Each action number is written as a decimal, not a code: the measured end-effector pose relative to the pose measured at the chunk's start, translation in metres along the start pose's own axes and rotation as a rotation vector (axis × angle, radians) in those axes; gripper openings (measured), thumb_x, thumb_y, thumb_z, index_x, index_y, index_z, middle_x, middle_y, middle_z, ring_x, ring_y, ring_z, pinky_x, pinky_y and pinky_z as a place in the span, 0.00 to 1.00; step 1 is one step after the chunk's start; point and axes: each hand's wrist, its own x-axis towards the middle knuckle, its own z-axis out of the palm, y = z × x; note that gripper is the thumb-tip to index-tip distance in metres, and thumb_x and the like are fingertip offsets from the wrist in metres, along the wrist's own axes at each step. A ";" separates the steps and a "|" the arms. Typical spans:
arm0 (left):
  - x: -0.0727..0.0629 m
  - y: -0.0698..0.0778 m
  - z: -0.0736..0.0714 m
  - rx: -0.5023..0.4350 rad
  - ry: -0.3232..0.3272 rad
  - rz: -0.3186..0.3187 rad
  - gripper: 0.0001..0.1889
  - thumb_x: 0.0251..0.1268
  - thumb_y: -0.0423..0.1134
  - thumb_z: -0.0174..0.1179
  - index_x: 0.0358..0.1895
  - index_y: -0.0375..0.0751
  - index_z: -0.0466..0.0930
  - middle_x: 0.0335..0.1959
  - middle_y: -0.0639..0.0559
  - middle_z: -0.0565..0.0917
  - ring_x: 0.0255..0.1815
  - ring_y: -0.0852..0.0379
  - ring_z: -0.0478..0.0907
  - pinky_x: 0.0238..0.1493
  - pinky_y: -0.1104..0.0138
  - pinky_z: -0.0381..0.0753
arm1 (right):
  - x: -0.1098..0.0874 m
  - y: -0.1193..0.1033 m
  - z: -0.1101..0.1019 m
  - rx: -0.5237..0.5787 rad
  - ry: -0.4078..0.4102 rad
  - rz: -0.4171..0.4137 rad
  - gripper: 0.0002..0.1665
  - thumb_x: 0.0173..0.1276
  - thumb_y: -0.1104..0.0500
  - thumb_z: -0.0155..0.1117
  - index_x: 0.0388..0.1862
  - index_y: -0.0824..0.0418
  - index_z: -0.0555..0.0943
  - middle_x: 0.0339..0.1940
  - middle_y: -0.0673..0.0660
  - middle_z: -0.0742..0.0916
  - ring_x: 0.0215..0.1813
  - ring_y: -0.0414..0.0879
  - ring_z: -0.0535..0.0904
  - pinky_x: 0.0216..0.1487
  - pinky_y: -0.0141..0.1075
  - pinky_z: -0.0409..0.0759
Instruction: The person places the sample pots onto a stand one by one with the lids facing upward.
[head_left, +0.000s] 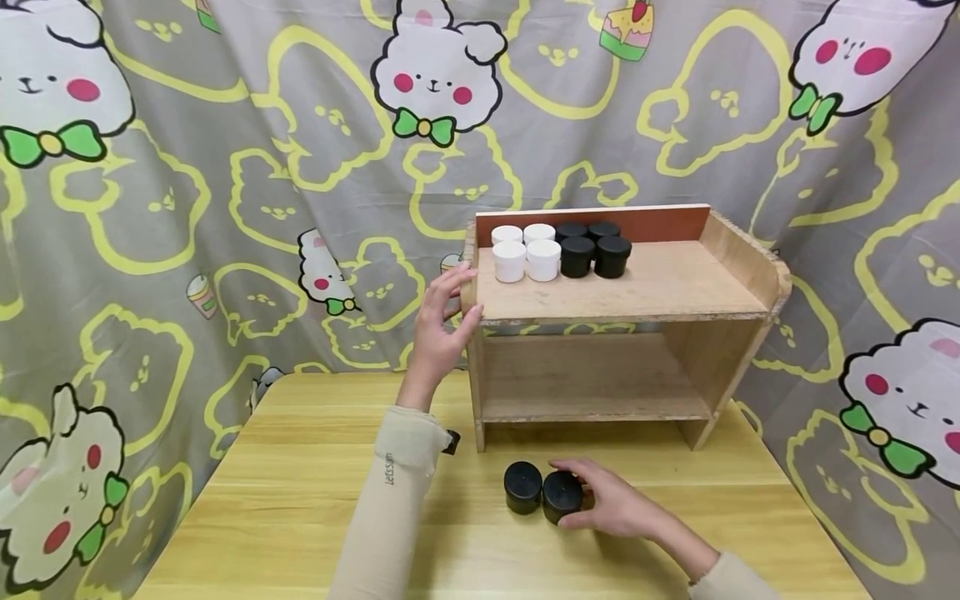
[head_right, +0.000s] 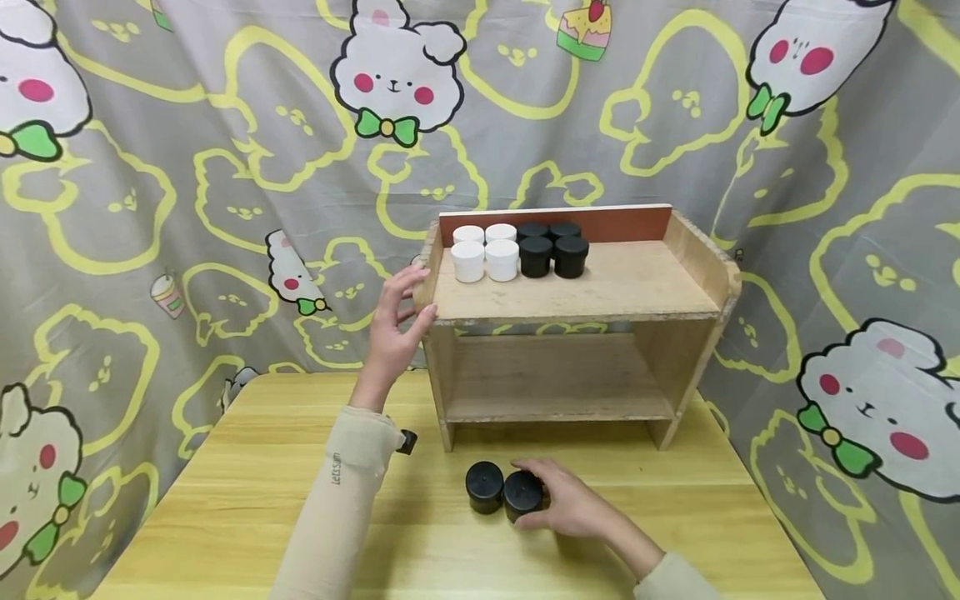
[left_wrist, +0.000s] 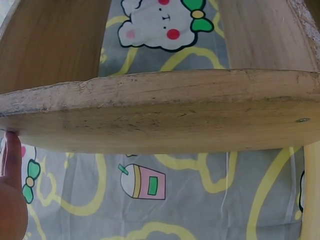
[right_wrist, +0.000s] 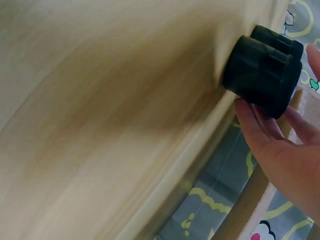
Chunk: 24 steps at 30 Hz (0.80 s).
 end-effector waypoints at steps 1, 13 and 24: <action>0.001 0.000 -0.001 -0.003 0.005 0.004 0.25 0.68 0.29 0.66 0.67 0.41 0.76 0.75 0.45 0.71 0.65 0.40 0.76 0.59 0.46 0.86 | 0.002 0.001 0.000 -0.015 0.003 -0.007 0.49 0.59 0.47 0.81 0.75 0.60 0.71 0.67 0.63 0.80 0.63 0.62 0.78 0.61 0.57 0.81; 0.000 0.000 -0.001 0.011 -0.016 0.002 0.24 0.71 0.33 0.65 0.69 0.45 0.76 0.76 0.51 0.71 0.65 0.45 0.78 0.60 0.50 0.86 | 0.006 0.008 0.001 0.040 0.024 -0.036 0.41 0.60 0.52 0.81 0.68 0.66 0.76 0.61 0.63 0.83 0.54 0.53 0.82 0.50 0.33 0.87; -0.001 0.000 -0.002 0.015 -0.016 0.006 0.24 0.71 0.34 0.65 0.69 0.46 0.76 0.76 0.53 0.70 0.65 0.46 0.77 0.60 0.52 0.86 | 0.003 0.004 -0.004 -0.028 0.158 -0.029 0.40 0.61 0.44 0.79 0.68 0.59 0.78 0.56 0.55 0.85 0.51 0.46 0.82 0.50 0.35 0.86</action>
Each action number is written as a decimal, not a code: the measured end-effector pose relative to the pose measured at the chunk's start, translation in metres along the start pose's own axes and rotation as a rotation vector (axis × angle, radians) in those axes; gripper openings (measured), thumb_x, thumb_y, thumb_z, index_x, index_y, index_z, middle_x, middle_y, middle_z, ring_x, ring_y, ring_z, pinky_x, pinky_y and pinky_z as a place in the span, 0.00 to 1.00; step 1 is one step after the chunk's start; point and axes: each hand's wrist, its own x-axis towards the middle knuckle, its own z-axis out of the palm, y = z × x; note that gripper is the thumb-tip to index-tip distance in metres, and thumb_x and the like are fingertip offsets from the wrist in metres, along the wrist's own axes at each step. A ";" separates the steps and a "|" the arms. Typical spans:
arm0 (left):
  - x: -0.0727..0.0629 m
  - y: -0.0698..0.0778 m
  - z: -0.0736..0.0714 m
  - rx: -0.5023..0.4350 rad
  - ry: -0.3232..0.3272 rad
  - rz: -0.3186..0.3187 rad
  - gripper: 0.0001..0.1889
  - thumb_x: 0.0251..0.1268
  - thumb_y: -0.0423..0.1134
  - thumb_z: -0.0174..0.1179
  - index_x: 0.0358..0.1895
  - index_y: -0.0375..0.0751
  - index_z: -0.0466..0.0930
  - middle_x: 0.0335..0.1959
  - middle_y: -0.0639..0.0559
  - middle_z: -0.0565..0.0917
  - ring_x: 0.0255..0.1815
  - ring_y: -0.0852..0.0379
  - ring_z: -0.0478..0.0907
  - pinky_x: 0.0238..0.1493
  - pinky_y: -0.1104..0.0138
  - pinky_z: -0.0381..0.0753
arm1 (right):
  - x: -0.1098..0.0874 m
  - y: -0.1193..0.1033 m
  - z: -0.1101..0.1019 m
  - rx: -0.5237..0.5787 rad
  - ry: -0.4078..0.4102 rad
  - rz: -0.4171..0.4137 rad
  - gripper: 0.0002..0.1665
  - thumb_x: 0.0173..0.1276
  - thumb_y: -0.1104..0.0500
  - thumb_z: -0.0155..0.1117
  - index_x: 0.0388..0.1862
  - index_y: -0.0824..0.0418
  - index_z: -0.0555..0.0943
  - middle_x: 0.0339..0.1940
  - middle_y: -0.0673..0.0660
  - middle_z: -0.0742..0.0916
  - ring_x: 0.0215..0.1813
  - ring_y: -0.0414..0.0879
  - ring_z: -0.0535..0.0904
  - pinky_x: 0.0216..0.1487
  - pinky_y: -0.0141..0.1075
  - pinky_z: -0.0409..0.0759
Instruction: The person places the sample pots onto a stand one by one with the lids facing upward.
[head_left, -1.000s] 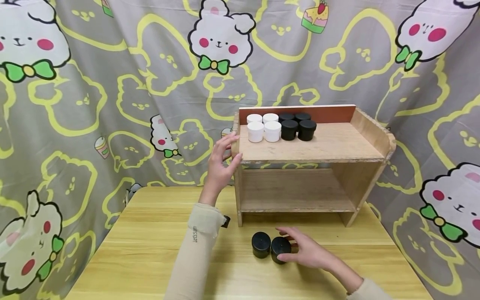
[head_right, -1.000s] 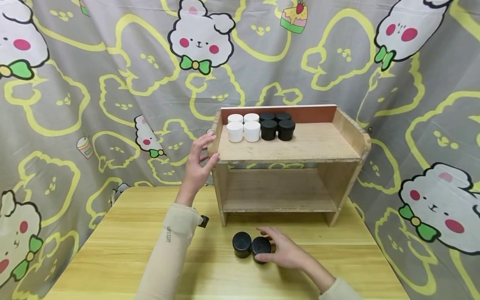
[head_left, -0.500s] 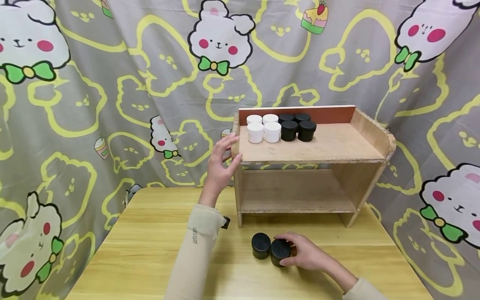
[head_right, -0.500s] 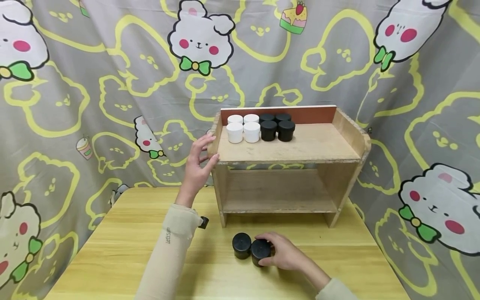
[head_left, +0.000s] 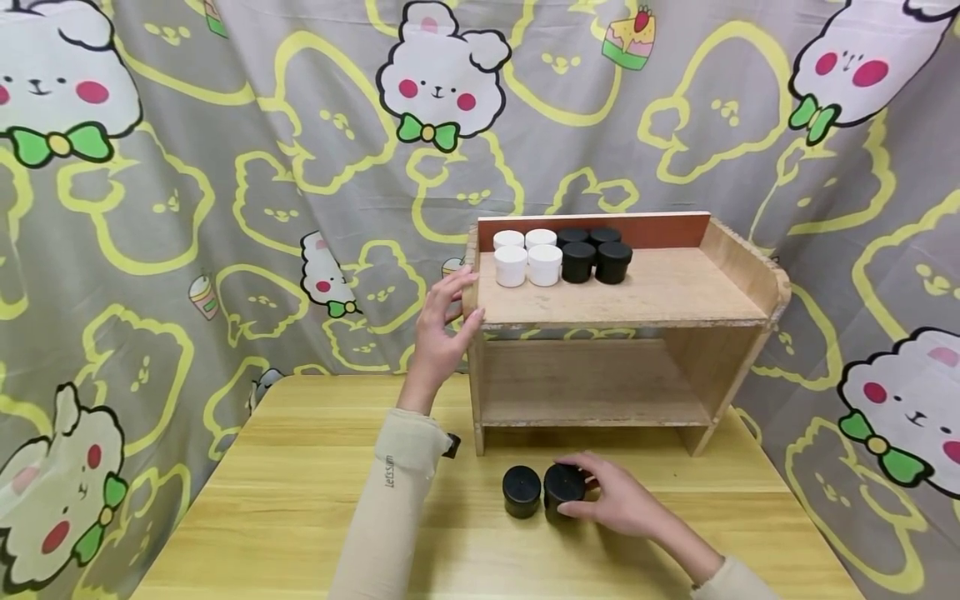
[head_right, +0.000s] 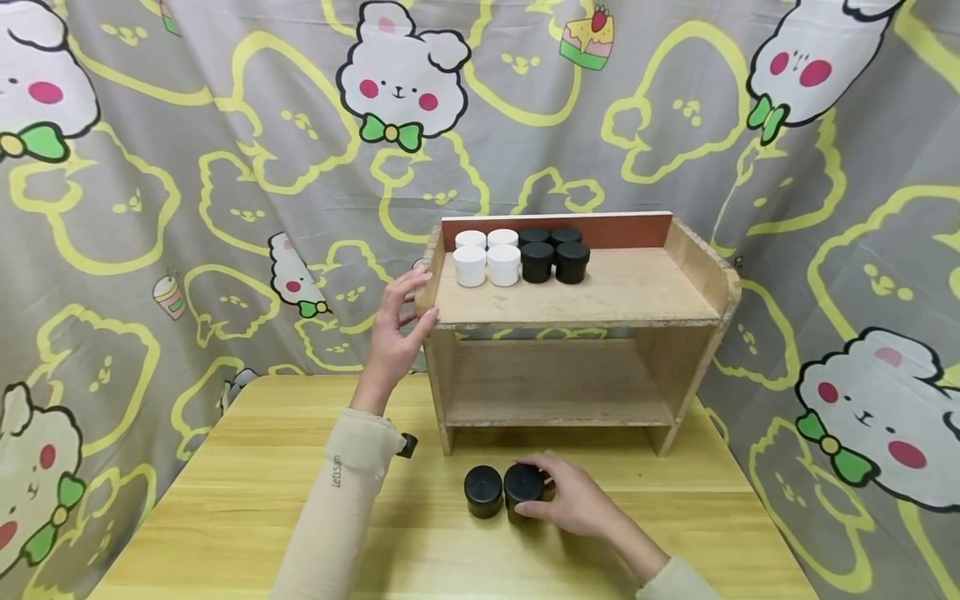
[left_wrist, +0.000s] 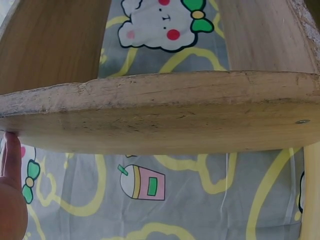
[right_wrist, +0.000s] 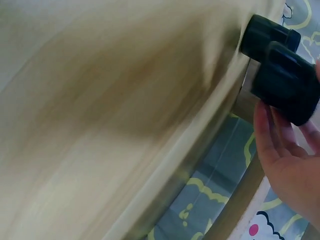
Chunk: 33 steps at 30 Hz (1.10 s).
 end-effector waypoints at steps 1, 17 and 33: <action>0.000 0.000 0.000 0.002 -0.001 0.000 0.24 0.72 0.35 0.65 0.69 0.46 0.76 0.76 0.53 0.70 0.65 0.46 0.77 0.60 0.53 0.86 | 0.000 -0.001 0.000 0.006 0.012 0.006 0.39 0.61 0.43 0.79 0.68 0.57 0.78 0.55 0.54 0.84 0.51 0.45 0.82 0.50 0.35 0.86; 0.000 0.001 0.000 0.001 -0.001 0.012 0.24 0.72 0.35 0.64 0.70 0.46 0.75 0.76 0.52 0.70 0.65 0.47 0.77 0.60 0.53 0.86 | 0.001 -0.011 -0.009 -0.005 0.242 -0.082 0.30 0.63 0.47 0.79 0.62 0.49 0.81 0.46 0.45 0.82 0.45 0.36 0.81 0.49 0.34 0.87; 0.000 0.001 0.001 0.013 -0.008 -0.003 0.24 0.72 0.36 0.64 0.70 0.46 0.75 0.77 0.52 0.70 0.66 0.46 0.77 0.61 0.50 0.85 | 0.001 -0.023 -0.029 -0.080 0.355 -0.137 0.28 0.61 0.52 0.80 0.60 0.49 0.82 0.43 0.42 0.82 0.44 0.34 0.78 0.45 0.31 0.85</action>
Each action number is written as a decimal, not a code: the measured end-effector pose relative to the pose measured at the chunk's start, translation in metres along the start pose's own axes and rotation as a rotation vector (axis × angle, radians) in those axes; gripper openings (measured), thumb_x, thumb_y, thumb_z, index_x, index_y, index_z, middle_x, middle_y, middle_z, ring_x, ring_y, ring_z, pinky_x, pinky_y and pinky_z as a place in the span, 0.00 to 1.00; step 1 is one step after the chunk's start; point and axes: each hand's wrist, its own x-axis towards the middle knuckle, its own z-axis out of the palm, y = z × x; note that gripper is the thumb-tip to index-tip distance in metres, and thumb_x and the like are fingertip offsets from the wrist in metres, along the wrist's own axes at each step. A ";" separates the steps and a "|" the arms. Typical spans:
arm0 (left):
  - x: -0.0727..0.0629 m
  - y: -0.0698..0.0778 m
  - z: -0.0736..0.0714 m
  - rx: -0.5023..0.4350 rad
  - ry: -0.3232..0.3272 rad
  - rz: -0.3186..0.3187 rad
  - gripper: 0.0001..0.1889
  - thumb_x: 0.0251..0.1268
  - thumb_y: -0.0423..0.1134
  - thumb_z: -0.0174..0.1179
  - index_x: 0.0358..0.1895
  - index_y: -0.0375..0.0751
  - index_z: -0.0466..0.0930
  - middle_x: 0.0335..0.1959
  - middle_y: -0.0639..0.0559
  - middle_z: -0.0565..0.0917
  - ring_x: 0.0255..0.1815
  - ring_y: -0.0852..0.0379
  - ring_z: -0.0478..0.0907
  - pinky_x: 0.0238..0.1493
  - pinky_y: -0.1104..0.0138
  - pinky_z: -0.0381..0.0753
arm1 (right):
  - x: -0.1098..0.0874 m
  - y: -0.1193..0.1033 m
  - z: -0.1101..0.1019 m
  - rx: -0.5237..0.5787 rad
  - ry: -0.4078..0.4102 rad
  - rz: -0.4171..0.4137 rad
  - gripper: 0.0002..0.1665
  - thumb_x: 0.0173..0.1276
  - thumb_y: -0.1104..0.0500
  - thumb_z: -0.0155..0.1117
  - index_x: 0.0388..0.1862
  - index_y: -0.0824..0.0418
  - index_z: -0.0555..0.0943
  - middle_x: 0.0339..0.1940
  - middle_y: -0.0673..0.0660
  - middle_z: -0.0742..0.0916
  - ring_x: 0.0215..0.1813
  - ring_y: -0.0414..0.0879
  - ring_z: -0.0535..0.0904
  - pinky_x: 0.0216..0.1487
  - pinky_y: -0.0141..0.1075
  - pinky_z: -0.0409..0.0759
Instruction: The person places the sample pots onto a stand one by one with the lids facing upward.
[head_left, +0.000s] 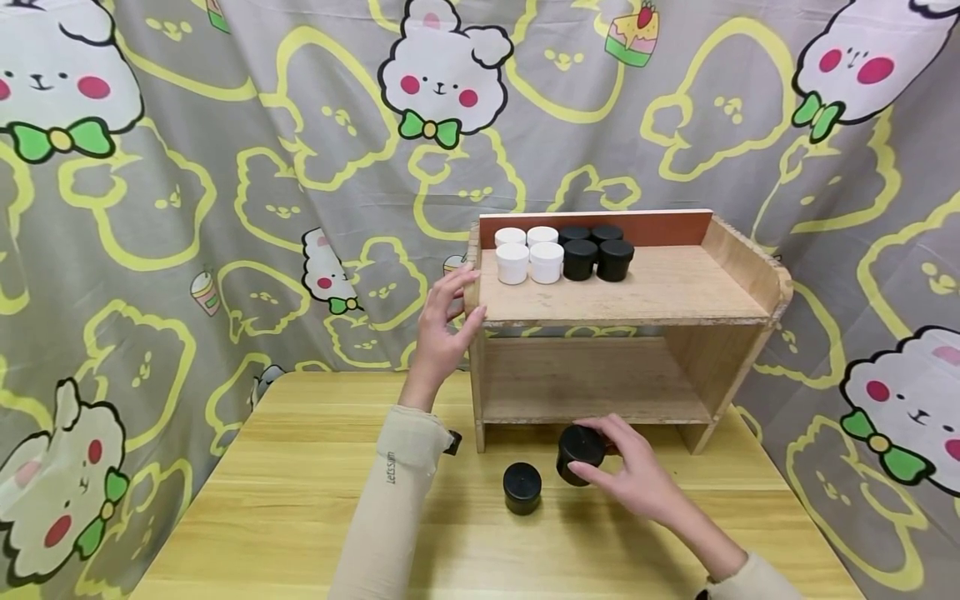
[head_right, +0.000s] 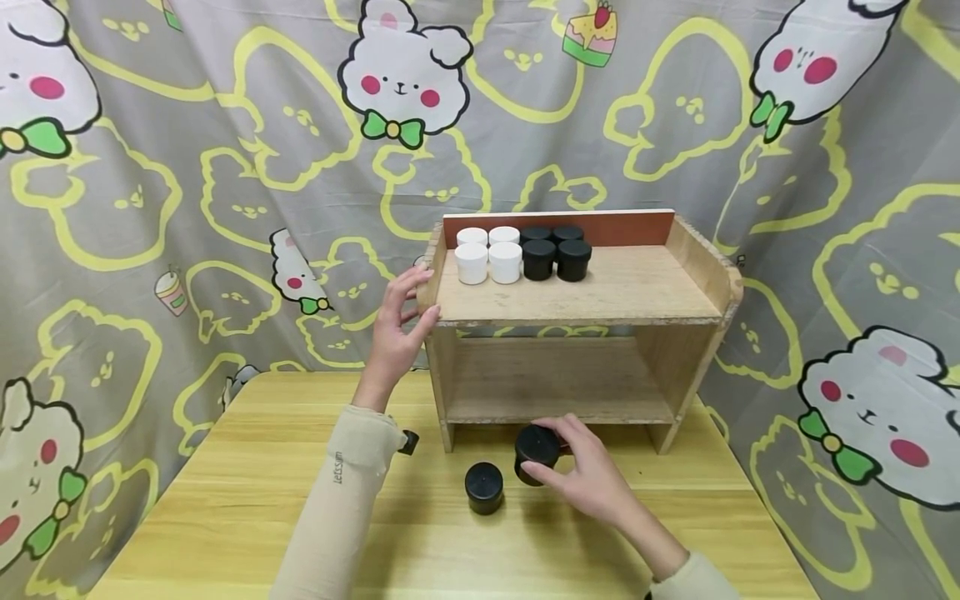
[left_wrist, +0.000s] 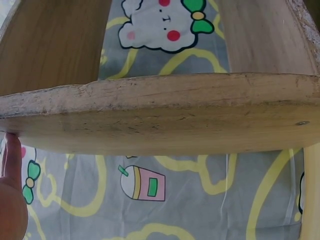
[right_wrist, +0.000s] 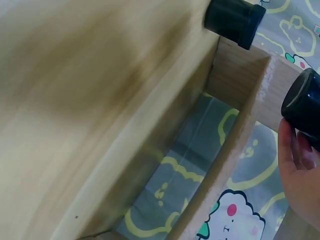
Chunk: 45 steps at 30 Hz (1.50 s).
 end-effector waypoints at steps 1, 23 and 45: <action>0.000 0.000 0.000 0.003 0.000 -0.001 0.25 0.72 0.35 0.64 0.70 0.47 0.75 0.77 0.52 0.70 0.66 0.46 0.77 0.61 0.51 0.85 | 0.001 0.000 -0.001 0.001 0.003 -0.006 0.28 0.61 0.52 0.80 0.60 0.49 0.83 0.43 0.42 0.82 0.43 0.34 0.78 0.45 0.31 0.85; -0.002 -0.001 -0.001 0.006 0.006 -0.006 0.25 0.71 0.35 0.65 0.70 0.48 0.75 0.77 0.53 0.70 0.65 0.47 0.77 0.61 0.56 0.86 | 0.027 -0.029 -0.053 -0.085 0.090 -0.072 0.33 0.60 0.55 0.82 0.65 0.45 0.82 0.43 0.41 0.80 0.43 0.34 0.76 0.46 0.22 0.77; 0.001 0.000 0.001 -0.013 0.020 -0.015 0.26 0.68 0.29 0.66 0.68 0.40 0.76 0.76 0.44 0.70 0.64 0.40 0.77 0.61 0.50 0.86 | 0.075 -0.057 -0.117 -0.004 0.245 -0.157 0.35 0.57 0.70 0.78 0.66 0.57 0.82 0.45 0.46 0.81 0.44 0.34 0.76 0.45 0.15 0.76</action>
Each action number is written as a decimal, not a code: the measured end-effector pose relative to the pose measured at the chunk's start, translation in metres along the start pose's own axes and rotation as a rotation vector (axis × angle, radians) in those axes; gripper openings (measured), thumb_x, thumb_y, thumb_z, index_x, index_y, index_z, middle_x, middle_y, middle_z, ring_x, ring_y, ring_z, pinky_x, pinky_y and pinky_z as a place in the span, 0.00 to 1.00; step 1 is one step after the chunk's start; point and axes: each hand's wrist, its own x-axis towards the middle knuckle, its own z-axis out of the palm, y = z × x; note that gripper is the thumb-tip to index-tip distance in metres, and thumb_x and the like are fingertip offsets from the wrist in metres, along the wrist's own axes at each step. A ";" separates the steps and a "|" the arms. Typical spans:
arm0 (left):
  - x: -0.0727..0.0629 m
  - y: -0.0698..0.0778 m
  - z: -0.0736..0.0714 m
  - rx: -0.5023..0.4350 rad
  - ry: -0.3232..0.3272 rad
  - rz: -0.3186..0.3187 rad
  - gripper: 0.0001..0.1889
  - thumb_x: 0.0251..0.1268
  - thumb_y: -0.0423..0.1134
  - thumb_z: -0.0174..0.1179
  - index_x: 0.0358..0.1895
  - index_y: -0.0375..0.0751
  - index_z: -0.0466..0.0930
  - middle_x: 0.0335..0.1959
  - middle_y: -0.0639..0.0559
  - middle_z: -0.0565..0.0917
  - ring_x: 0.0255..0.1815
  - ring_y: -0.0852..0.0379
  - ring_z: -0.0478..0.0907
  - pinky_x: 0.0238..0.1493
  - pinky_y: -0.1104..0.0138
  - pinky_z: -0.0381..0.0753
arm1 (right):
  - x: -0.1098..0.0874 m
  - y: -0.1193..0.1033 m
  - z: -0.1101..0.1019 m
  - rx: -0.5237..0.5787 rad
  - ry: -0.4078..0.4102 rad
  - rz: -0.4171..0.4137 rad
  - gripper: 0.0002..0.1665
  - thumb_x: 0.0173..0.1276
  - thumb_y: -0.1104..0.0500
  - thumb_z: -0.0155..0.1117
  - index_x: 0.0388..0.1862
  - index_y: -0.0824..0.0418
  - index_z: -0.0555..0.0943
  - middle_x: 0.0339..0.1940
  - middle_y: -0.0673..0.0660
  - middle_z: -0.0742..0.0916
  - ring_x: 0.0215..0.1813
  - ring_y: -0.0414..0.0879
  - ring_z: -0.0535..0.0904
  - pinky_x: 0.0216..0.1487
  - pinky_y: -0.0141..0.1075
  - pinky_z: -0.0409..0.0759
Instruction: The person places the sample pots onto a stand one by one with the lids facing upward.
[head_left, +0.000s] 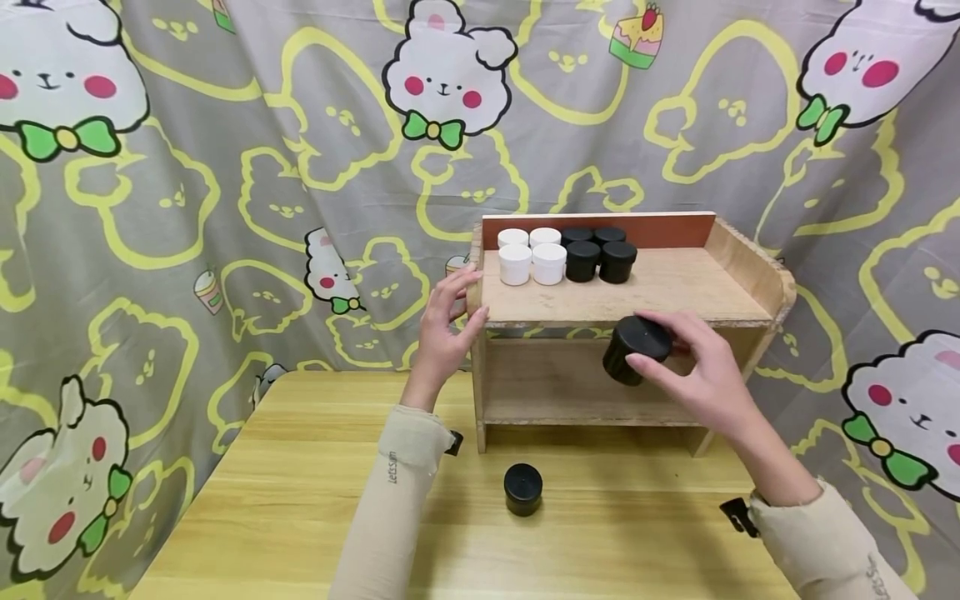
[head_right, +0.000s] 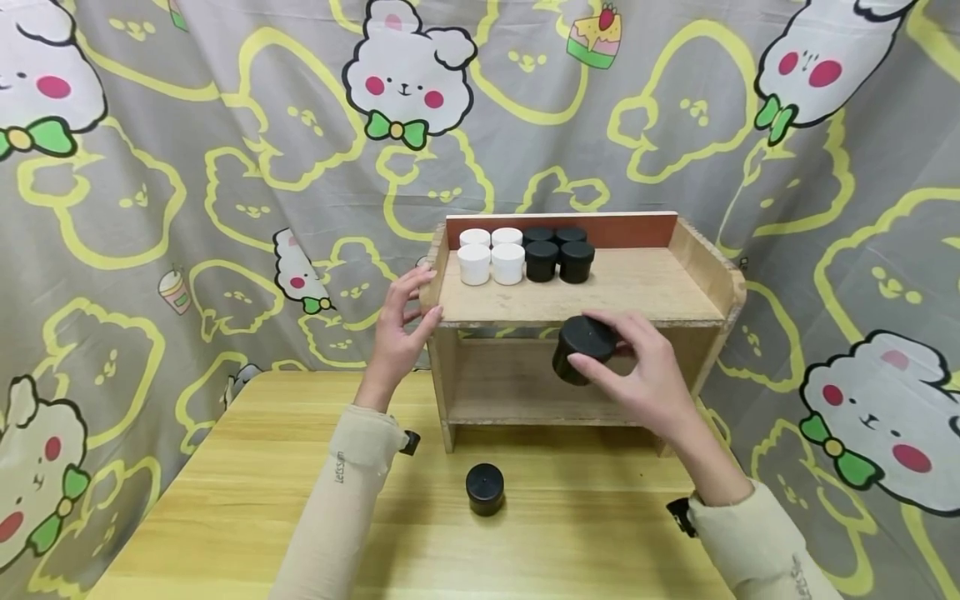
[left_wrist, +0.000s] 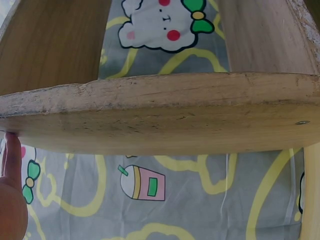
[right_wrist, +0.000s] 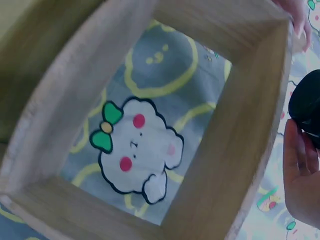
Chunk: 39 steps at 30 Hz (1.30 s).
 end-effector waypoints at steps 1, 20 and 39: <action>0.000 0.000 0.000 -0.004 0.001 0.000 0.26 0.67 0.28 0.66 0.68 0.39 0.75 0.76 0.43 0.70 0.64 0.39 0.77 0.61 0.49 0.86 | 0.003 0.001 -0.002 0.001 0.012 0.007 0.35 0.58 0.70 0.77 0.66 0.58 0.82 0.46 0.45 0.81 0.44 0.34 0.76 0.45 0.14 0.76; 0.000 0.003 0.000 0.000 -0.024 0.014 0.25 0.71 0.34 0.65 0.70 0.46 0.75 0.77 0.52 0.70 0.65 0.46 0.78 0.63 0.57 0.85 | 0.058 0.026 -0.052 -0.160 0.200 0.199 0.31 0.65 0.54 0.77 0.66 0.58 0.82 0.43 0.35 0.76 0.43 0.29 0.74 0.40 0.10 0.73; 0.001 -0.002 -0.003 -0.021 -0.009 0.023 0.25 0.70 0.32 0.66 0.68 0.46 0.76 0.75 0.50 0.71 0.64 0.46 0.78 0.60 0.56 0.87 | 0.117 0.060 -0.038 -0.269 0.139 0.355 0.40 0.70 0.38 0.67 0.74 0.57 0.76 0.61 0.67 0.78 0.53 0.54 0.74 0.47 0.31 0.67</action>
